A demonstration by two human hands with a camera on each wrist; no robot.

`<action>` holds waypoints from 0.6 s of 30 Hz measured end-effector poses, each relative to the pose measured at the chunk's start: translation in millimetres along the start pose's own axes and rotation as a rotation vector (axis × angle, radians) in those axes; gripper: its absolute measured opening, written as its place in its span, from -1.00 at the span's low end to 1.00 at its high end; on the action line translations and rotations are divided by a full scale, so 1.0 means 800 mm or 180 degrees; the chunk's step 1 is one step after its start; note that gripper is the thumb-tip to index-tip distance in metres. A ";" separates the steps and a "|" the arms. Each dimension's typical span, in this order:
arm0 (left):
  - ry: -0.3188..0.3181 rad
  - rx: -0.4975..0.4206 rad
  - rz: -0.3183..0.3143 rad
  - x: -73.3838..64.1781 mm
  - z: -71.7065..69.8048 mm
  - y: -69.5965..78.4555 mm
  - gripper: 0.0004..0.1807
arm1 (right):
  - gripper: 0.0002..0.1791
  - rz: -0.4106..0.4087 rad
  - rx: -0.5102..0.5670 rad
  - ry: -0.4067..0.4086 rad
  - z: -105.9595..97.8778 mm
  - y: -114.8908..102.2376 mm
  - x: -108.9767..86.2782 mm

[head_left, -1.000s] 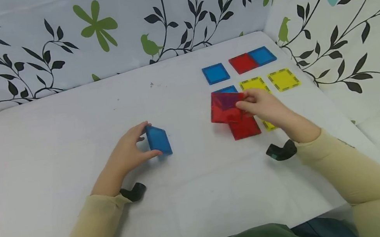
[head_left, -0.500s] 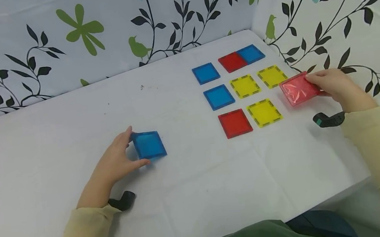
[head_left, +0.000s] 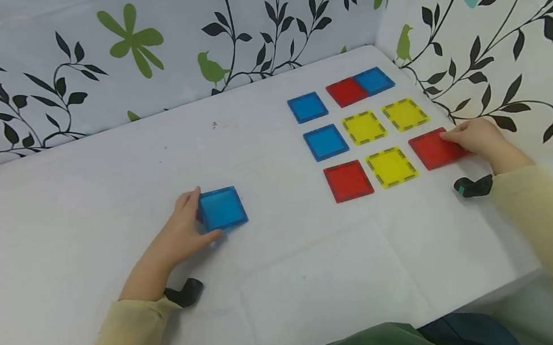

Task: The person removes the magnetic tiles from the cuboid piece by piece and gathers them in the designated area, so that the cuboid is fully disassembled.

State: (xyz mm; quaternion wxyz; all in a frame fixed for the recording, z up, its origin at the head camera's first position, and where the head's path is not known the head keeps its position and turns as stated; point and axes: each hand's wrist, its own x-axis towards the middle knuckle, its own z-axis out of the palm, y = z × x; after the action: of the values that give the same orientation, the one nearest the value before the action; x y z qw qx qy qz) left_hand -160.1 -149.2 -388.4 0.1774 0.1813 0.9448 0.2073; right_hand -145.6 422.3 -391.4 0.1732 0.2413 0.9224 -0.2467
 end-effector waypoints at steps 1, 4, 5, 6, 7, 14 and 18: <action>-0.0023 -0.0084 -0.0024 0.000 0.001 0.000 0.07 | -0.16 -0.0017 -0.0031 0.0022 0.002 0.000 0.001; -0.0075 -0.0294 -0.0120 0.003 0.002 0.001 0.06 | -0.19 -0.0038 -0.0111 0.0100 0.005 0.002 0.001; -0.0073 -0.0364 -0.0150 0.003 0.002 0.002 0.04 | -0.20 -0.0041 -0.0128 0.0132 0.006 0.002 0.001; -0.0057 -0.0442 -0.0185 0.004 0.002 0.003 0.01 | -0.21 -0.0056 -0.0156 0.0161 0.007 0.002 0.000; -0.0039 -0.0513 -0.0223 0.005 0.002 0.003 -0.04 | -0.23 -0.0057 -0.0172 0.0185 0.007 0.003 0.000; 0.0117 -0.1112 -0.0722 0.006 -0.001 0.007 -0.34 | -0.32 -0.0079 -0.0142 0.0269 0.013 -0.001 0.001; 0.0032 -0.1550 -0.1047 0.006 0.001 0.011 -0.37 | -0.29 -0.0143 -0.0164 0.0308 0.009 -0.003 -0.004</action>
State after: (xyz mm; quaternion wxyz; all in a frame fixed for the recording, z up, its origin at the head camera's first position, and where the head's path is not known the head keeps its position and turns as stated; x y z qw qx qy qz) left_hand -161.5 -140.0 -386.0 0.2423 -0.0232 0.8848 0.3973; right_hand -142.8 415.4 -395.3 0.1290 0.2276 0.9410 -0.2148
